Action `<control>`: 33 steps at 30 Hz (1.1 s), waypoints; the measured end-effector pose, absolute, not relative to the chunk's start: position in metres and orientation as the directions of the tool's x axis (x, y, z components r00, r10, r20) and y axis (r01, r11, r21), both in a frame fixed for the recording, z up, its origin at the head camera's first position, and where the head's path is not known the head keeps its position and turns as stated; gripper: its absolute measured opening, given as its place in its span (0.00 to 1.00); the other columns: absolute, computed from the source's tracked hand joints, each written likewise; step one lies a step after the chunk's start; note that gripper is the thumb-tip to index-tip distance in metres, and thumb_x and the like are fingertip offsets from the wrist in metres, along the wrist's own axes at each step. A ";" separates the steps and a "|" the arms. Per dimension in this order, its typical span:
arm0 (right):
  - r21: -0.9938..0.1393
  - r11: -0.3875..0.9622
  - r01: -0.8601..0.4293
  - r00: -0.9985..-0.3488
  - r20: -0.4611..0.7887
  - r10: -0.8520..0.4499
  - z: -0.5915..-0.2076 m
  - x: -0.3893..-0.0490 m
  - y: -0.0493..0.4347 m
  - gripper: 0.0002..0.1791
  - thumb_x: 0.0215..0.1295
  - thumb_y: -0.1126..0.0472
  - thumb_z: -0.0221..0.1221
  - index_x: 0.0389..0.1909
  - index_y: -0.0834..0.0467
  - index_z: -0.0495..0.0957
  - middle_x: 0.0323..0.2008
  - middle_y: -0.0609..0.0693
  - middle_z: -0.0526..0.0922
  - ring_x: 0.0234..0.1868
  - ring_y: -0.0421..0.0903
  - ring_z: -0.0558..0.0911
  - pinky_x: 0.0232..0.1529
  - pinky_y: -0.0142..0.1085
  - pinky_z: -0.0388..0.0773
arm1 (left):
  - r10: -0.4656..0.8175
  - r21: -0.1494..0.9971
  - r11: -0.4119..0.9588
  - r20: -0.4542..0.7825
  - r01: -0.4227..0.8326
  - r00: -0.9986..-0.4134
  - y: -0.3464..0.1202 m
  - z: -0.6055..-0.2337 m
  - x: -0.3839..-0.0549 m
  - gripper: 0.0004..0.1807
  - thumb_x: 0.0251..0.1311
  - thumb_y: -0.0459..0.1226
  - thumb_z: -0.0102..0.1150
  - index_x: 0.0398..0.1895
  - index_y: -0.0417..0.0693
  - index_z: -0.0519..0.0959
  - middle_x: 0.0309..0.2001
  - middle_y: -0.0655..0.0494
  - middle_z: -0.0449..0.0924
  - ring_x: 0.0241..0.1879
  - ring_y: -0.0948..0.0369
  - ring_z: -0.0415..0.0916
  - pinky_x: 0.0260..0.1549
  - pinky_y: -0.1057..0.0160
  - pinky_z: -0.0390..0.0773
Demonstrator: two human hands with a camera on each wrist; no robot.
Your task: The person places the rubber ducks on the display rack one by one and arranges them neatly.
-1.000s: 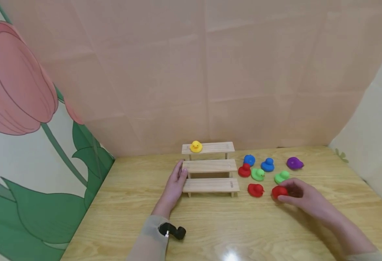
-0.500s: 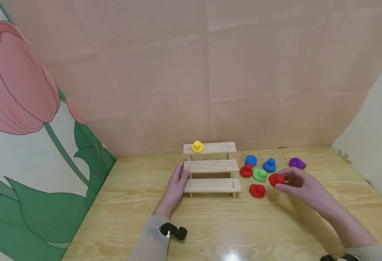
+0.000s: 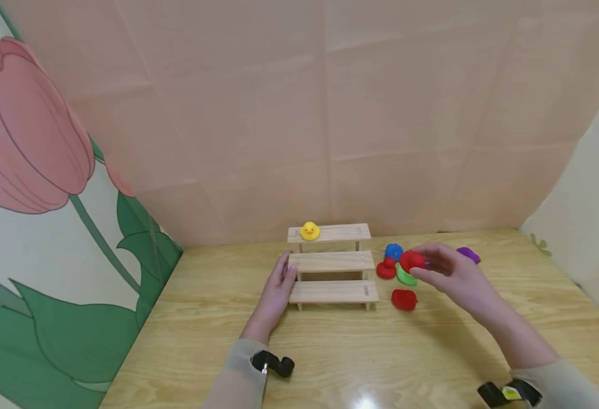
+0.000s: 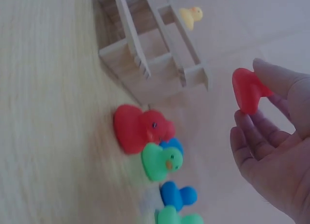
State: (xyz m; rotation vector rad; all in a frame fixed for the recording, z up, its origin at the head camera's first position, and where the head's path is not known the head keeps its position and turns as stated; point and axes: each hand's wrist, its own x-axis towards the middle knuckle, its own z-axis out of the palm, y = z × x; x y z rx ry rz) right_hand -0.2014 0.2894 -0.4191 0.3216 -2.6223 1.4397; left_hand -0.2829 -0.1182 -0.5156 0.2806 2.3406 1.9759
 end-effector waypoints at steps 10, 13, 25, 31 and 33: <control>-0.830 0.501 -0.246 -0.969 0.199 -0.147 -0.404 -0.220 0.266 0.32 0.76 0.43 0.70 0.73 0.52 0.76 0.65 0.52 0.84 0.70 0.60 0.81 0.56 0.22 0.78 | 0.186 0.981 0.162 0.077 0.107 -0.980 -0.118 -0.518 -0.282 0.40 0.83 0.64 0.48 0.91 0.66 0.55 0.87 0.53 0.58 0.84 0.50 0.57 0.82 0.44 0.59; -0.836 0.487 -0.254 -0.967 0.202 -0.158 -0.400 -0.228 0.259 0.34 0.75 0.42 0.71 0.74 0.52 0.76 0.66 0.52 0.83 0.71 0.60 0.80 0.57 0.21 0.77 | 0.185 0.981 0.161 0.076 0.107 -0.980 -0.118 -0.518 -0.281 0.39 0.83 0.65 0.48 0.91 0.69 0.56 0.87 0.53 0.58 0.84 0.49 0.57 0.82 0.43 0.59; -0.843 0.457 -0.285 -0.955 0.209 -0.211 -0.388 -0.256 0.229 0.31 0.74 0.44 0.73 0.71 0.53 0.79 0.66 0.53 0.84 0.70 0.58 0.81 0.71 0.54 0.80 | 0.187 0.981 0.155 0.083 0.112 -0.979 -0.118 -0.518 -0.281 0.38 0.84 0.64 0.48 0.90 0.71 0.56 0.87 0.52 0.58 0.84 0.50 0.57 0.82 0.44 0.59; -0.850 0.417 -0.321 -0.941 0.235 -0.244 -0.387 -0.270 0.213 0.28 0.74 0.49 0.74 0.69 0.54 0.80 0.64 0.54 0.85 0.71 0.58 0.81 0.72 0.58 0.77 | 0.187 0.981 0.144 0.104 0.132 -0.977 -0.118 -0.517 -0.283 0.37 0.85 0.62 0.48 0.90 0.65 0.57 0.86 0.50 0.61 0.84 0.49 0.58 0.82 0.43 0.58; -0.850 0.411 -0.329 -0.938 0.241 -0.250 -0.387 -0.274 0.209 0.28 0.74 0.50 0.74 0.69 0.55 0.80 0.64 0.54 0.85 0.70 0.58 0.81 0.71 0.56 0.79 | 0.188 0.981 0.142 0.106 0.134 -0.976 -0.118 -0.517 -0.284 0.38 0.85 0.62 0.48 0.90 0.64 0.57 0.86 0.50 0.61 0.84 0.50 0.58 0.82 0.43 0.58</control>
